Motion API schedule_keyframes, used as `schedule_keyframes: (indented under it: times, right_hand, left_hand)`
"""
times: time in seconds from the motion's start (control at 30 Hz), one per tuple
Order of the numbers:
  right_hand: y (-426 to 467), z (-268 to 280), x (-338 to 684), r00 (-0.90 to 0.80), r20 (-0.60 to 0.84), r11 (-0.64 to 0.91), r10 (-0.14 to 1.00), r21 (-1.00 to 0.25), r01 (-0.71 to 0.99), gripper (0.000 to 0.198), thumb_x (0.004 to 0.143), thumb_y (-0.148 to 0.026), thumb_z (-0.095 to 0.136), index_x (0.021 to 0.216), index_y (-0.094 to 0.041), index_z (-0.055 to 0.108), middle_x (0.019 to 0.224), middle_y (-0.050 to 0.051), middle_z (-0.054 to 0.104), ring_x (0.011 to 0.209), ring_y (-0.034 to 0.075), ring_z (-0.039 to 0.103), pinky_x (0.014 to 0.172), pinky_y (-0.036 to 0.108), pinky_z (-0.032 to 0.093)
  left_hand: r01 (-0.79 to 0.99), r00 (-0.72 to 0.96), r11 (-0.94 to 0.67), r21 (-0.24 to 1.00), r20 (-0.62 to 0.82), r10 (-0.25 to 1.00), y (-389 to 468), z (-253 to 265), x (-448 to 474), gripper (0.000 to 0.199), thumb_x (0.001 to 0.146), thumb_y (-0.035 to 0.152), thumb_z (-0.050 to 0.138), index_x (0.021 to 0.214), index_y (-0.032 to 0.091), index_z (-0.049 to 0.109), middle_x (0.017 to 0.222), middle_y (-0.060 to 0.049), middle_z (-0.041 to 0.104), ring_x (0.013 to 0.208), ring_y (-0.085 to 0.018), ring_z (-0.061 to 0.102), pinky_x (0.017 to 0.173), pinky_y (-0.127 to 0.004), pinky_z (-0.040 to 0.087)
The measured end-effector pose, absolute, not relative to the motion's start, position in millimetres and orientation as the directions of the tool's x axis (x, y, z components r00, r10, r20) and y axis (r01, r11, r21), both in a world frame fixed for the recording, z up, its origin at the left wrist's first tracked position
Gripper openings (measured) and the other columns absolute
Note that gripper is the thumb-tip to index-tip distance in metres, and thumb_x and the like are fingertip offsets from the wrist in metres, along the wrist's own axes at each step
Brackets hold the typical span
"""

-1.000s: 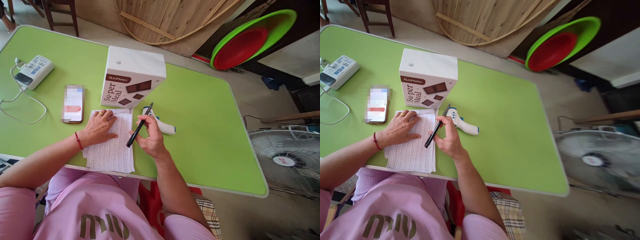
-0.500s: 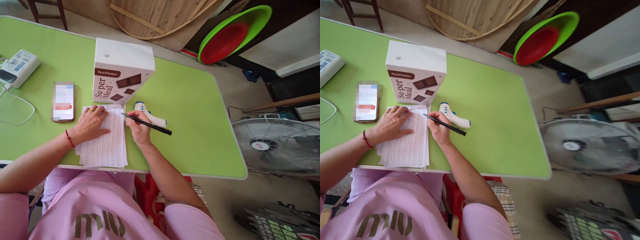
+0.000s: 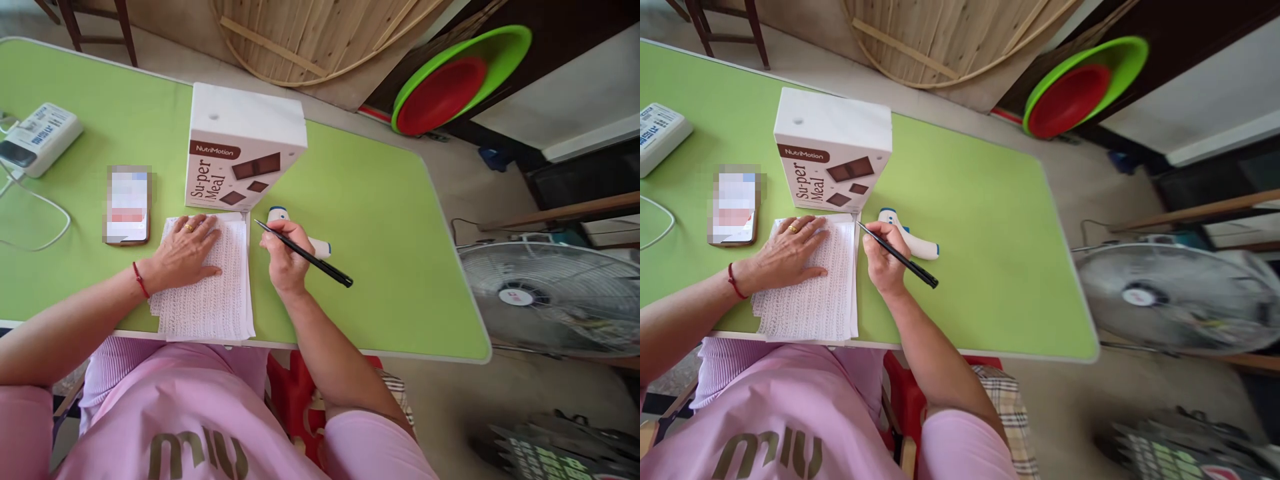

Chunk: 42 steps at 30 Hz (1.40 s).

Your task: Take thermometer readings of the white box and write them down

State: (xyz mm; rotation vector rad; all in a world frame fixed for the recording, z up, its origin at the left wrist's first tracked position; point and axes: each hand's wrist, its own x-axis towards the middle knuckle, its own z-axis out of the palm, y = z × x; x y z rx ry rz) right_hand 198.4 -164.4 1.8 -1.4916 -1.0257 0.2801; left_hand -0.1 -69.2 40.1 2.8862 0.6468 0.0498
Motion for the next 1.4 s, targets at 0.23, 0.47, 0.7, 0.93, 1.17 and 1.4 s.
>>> schedule_keyframes:
  times: [0.23, 0.47, 0.7, 0.93, 1.17, 1.4]
  right_hand:
    - [-153, 21, 194, 0.466, 0.213, 0.127, 0.859, -0.97, 0.209, 0.011, 0.083, -0.035, 0.06, 0.086, -0.026, 0.056, 0.064, -0.006, 0.052, 0.055, 0.012, 0.053, 0.056, 0.029, 0.048]
    - [-118, 12, 188, 0.407, 0.171, 0.064, 0.897, -0.963, 0.262, 0.015, 0.076, -0.034, 0.064, 0.083, -0.025, 0.054, 0.062, -0.008, 0.052, 0.054, 0.011, 0.048, 0.055, 0.027, 0.044]
    - [-114, -6, 185, 0.461, 0.182, 0.081, 0.869, -0.97, 0.229, 0.018, 0.072, -0.037, 0.062, 0.082, -0.025, 0.053, 0.062, -0.007, 0.054, 0.054, 0.011, 0.048, 0.056, 0.027, 0.044]
    - [-115, -7, 188, 0.479, 0.312, 0.126, 0.82, -0.916, 0.381, 0.018, 0.079, -0.04, 0.059, 0.076, -0.026, 0.049, 0.062, -0.005, 0.053, 0.057, 0.014, 0.05, 0.059, 0.029, 0.048]
    - [-120, -5, 190, 0.381, 0.425, 0.161, 0.821, -0.813, 0.559, 0.018, 0.085, -0.038, 0.054, 0.072, -0.027, 0.048, 0.063, -0.003, 0.055, 0.061, 0.015, 0.052, 0.061, 0.029, 0.049]
    - [-124, -4, 193, 0.331, 0.438, 0.206, 0.836, -0.81, 0.55, 0.017, 0.085, -0.036, 0.057, 0.073, -0.027, 0.049, 0.064, -0.004, 0.057, 0.059, 0.014, 0.052, 0.059, 0.03, 0.048]
  left_hand:
    - [0.437, 0.899, -0.891, 0.122, -0.098, 0.427, -90, 56, 1, 0.073, 0.086, 0.05, 0.069, 0.143, 0.006, 0.052, 0.15, -0.026, 0.053, 0.135, -0.045, 0.049, 0.109, -0.059, 0.042]
    - [0.363, 0.924, -0.932, -0.016, -0.118, 0.362, -102, 59, 9, 0.066, 0.09, 0.051, 0.063, 0.126, -0.004, 0.062, 0.135, -0.033, 0.059, 0.126, -0.046, 0.055, 0.108, -0.058, 0.041]
    - [0.337, 0.939, -0.938, 0.084, 0.041, 0.341, -101, 27, 6, 0.084, 0.099, 0.066, 0.051, 0.148, -0.002, 0.047, 0.152, -0.032, 0.051, 0.143, -0.046, 0.046, 0.113, -0.057, 0.039]
    - [0.313, 0.947, -0.946, 0.085, 0.046, 0.318, -100, 28, 4, 0.08, 0.099, 0.063, 0.053, 0.147, -0.001, 0.049, 0.153, -0.031, 0.051, 0.144, -0.047, 0.045, 0.112, -0.059, 0.04]
    - [0.302, 0.952, -0.949, 0.095, 0.031, 0.306, -102, 29, 6, 0.08, 0.099, 0.061, 0.055, 0.148, -0.001, 0.048, 0.153, -0.032, 0.05, 0.146, -0.049, 0.042, 0.113, -0.063, 0.04]
    - [0.309, 0.951, -0.947, 0.089, 0.006, 0.31, -103, 31, 7, 0.08, 0.099, 0.061, 0.055, 0.149, -0.002, 0.048, 0.156, -0.031, 0.047, 0.147, -0.049, 0.042, 0.114, -0.062, 0.04]
